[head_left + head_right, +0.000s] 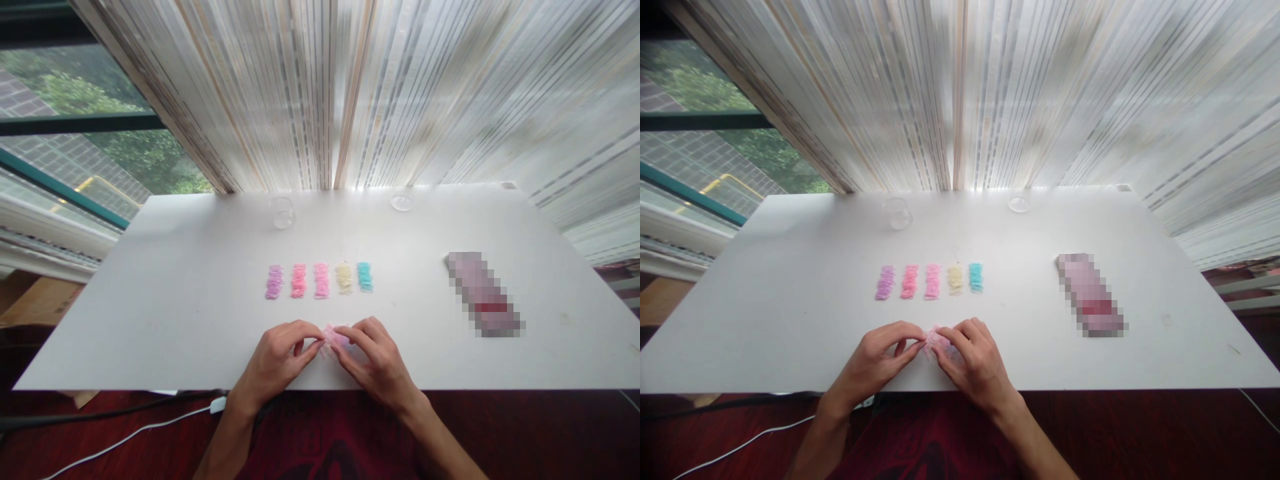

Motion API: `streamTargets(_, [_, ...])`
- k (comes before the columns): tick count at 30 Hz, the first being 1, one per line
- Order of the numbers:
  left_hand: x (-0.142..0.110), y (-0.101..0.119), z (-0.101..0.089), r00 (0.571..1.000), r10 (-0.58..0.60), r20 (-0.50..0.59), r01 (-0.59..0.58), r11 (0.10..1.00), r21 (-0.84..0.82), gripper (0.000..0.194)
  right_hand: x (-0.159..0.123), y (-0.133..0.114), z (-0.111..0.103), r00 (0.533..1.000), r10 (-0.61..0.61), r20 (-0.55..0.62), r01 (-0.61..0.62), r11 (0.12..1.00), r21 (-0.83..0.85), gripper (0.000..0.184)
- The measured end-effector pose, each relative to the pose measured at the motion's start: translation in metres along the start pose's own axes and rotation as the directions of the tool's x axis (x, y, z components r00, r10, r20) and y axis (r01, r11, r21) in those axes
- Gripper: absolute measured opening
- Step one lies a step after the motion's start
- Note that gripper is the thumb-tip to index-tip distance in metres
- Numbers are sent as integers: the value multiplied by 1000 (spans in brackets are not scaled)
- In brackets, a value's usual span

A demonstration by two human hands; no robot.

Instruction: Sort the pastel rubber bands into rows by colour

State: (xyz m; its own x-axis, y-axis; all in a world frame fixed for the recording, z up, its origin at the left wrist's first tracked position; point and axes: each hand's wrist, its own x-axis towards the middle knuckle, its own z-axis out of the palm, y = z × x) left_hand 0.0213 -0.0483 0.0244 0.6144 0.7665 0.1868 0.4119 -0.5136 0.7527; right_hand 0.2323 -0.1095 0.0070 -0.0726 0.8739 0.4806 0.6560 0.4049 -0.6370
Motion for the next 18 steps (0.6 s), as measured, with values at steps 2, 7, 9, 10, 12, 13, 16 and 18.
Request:
streamTargets(2, [1,1,-1,1000,6,-5,-6,1000,-15,12,1,0,-1,1000,7,13,-7,999,32,24])
streamTargets(7, [2,4,-1,1000,27,-12,-28,999,-39,13,4,0,-3,1000,-6,23,4,995,95,19])
streamTargets(9, [2,4,-1,1000,26,-13,-27,999,-47,14,5,0,-3,1000,-18,9,17,994,106,14])
streamTargets(10, [2,4,-1,1000,23,-16,-24,998,-51,14,6,0,-2,1000,-22,3,21,994,109,13])
streamTargets(12, [3,5,0,999,19,-26,-20,998,-58,13,7,0,-2,1000,-28,-6,28,993,114,11])
streamTargets(13, [3,5,0,999,14,-33,-16,998,-59,12,7,0,-2,1000,-30,-9,31,993,116,11])
streamTargets(16, [4,8,2,999,-6,-54,4,999,-53,11,7,-1,-3,999,-37,-11,38,990,132,10])
streamTargets(18, [5,9,4,998,-24,-52,20,997,-72,13,7,-1,-3,999,-42,-17,43,989,143,11])
